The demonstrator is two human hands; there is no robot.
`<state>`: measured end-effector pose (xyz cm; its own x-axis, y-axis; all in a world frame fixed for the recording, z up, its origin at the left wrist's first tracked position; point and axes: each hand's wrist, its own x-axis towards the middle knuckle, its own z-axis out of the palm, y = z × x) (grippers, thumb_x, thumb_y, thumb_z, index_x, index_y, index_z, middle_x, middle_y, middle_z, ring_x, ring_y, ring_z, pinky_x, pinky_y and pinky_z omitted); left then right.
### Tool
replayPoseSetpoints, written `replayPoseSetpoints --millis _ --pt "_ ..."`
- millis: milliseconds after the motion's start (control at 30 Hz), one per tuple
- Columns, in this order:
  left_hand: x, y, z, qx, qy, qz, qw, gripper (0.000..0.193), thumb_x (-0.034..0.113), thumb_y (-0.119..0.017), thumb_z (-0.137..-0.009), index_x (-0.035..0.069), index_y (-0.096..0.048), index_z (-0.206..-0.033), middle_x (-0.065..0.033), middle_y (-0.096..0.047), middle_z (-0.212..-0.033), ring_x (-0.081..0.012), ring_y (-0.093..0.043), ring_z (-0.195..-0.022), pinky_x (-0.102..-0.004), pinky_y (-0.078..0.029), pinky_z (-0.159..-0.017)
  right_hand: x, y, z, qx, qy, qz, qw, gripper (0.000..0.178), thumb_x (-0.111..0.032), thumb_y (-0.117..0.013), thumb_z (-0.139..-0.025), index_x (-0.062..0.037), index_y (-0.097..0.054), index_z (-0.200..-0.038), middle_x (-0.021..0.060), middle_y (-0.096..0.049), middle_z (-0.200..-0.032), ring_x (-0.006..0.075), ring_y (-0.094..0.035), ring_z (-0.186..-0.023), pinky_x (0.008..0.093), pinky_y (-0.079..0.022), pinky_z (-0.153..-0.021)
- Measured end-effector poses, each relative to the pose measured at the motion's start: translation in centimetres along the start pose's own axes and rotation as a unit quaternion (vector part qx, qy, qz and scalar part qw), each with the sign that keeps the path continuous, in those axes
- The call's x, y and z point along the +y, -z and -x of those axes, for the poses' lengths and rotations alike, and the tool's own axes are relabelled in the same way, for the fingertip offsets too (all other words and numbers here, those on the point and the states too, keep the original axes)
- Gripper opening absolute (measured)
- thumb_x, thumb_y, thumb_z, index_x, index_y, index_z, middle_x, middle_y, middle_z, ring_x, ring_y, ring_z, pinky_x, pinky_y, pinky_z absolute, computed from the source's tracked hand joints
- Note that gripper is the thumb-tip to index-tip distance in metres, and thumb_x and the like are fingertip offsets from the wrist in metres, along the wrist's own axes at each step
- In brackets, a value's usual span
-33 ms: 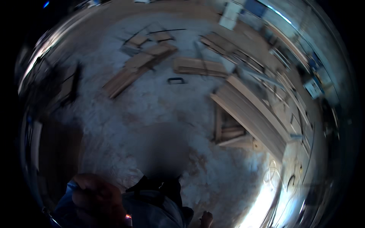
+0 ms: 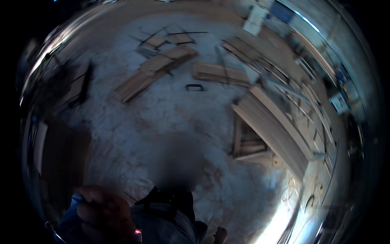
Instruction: The person aligns two wooden boards and uses a hammer to tap them together. They then retrieve a metal strap clamp and a wrench, securing the boards by tightening the clamp. Finally, they measure the clamped assembly with a tape measure.
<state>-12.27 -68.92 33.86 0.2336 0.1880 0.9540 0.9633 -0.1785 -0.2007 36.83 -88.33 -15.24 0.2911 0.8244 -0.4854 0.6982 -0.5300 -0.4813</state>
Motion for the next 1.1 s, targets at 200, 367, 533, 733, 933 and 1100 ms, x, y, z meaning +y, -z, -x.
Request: replayPoseSetpoints --millis 200,367,533,733,933,1100 --pt "-2.2 0.9 1.5 -0.065 0.007 -0.327 0.943 0.006 0.008 -0.057 -0.078 0.013 -0.053 -0.079 -0.0013 -0.055 -0.083 -0.0133 -0.052 -0.072 -0.0283 -0.044 -0.065 -11.5 3.4 -11.2 -0.079 -0.155 -0.168 0.97 0.041 -0.036 -0.064 -0.084 -0.008 -0.058 -0.113 0.0065 -0.058 -0.076 0.0176 -0.055 -0.057 0.0328 -0.048 -0.049" --pt "-4.0 0.6 3.8 -0.267 -0.011 -0.506 0.82 0.007 0.011 -0.056 -0.078 0.015 -0.051 -0.074 0.0004 -0.053 -0.082 -0.0116 -0.049 -0.07 -0.0267 -0.042 -0.064 -20.3 1.2 -20.7 -0.131 -0.131 -0.135 0.974 0.036 -0.03 -0.063 -0.082 -0.0074 -0.057 -0.11 0.0073 -0.058 -0.075 0.0195 -0.057 -0.061 0.0357 -0.049 -0.051" --pt "-17.4 -0.3 11.2 -0.044 0.521 0.114 0.845 0.017 0.002 -0.065 -0.07 0.004 -0.06 -0.085 -0.0112 -0.058 -0.103 -0.0198 -0.055 -0.09 -0.0333 -0.045 -0.078 -36.6 -1.5 -22.5 -0.128 -0.078 -0.095 0.984 0.022 -0.017 -0.059 -0.082 -0.0032 -0.057 -0.098 0.0102 -0.057 -0.075 0.0231 -0.058 -0.067 0.0385 -0.051 -0.054" --pt "-27.9 4.4 25.9 0.322 0.824 0.274 0.378 0.014 0.011 -0.059 -0.082 0.002 -0.064 -0.092 -0.0052 -0.064 -0.089 -0.0164 -0.058 -0.087 -0.0318 -0.044 -0.083 -51.1 -9.1 -22.4 -0.162 -0.023 -0.063 0.984 0.026 -0.023 -0.052 -0.086 -0.0026 -0.055 -0.102 0.0099 -0.055 -0.086 0.0236 -0.058 -0.069 0.0372 -0.051 -0.053" --pt "-36.3 8.7 28.4 0.34 0.83 0.204 0.394 0.009 0.007 -0.063 -0.081 0.002 -0.065 -0.088 -0.006 -0.065 -0.086 -0.0155 -0.06 -0.082 -0.0303 -0.045 -0.082 -62.2 -15.6 -18.5 -0.335 0.177 0.178 0.908 0.028 -0.025 -0.053 -0.092 -0.0019 -0.059 -0.106 0.0061 -0.057 -0.073 0.0189 -0.055 -0.064 0.0332 -0.043 -0.052" --pt "-43.4 10.7 28.7 0.371 0.814 0.15 0.42 0.008 0.003 -0.067 -0.078 0.003 -0.065 -0.086 -0.0043 -0.066 -0.087 -0.0125 -0.059 -0.083 -0.0278 -0.045 -0.082 -72.9 -24.1 -15.5 -0.308 0.061 0.103 0.944 0.031 -0.027 -0.059 -0.085 -0.0004 -0.058 -0.101 0.0115 -0.059 -0.077 0.0272 -0.057 -0.067 0.0387 -0.045 -0.057"
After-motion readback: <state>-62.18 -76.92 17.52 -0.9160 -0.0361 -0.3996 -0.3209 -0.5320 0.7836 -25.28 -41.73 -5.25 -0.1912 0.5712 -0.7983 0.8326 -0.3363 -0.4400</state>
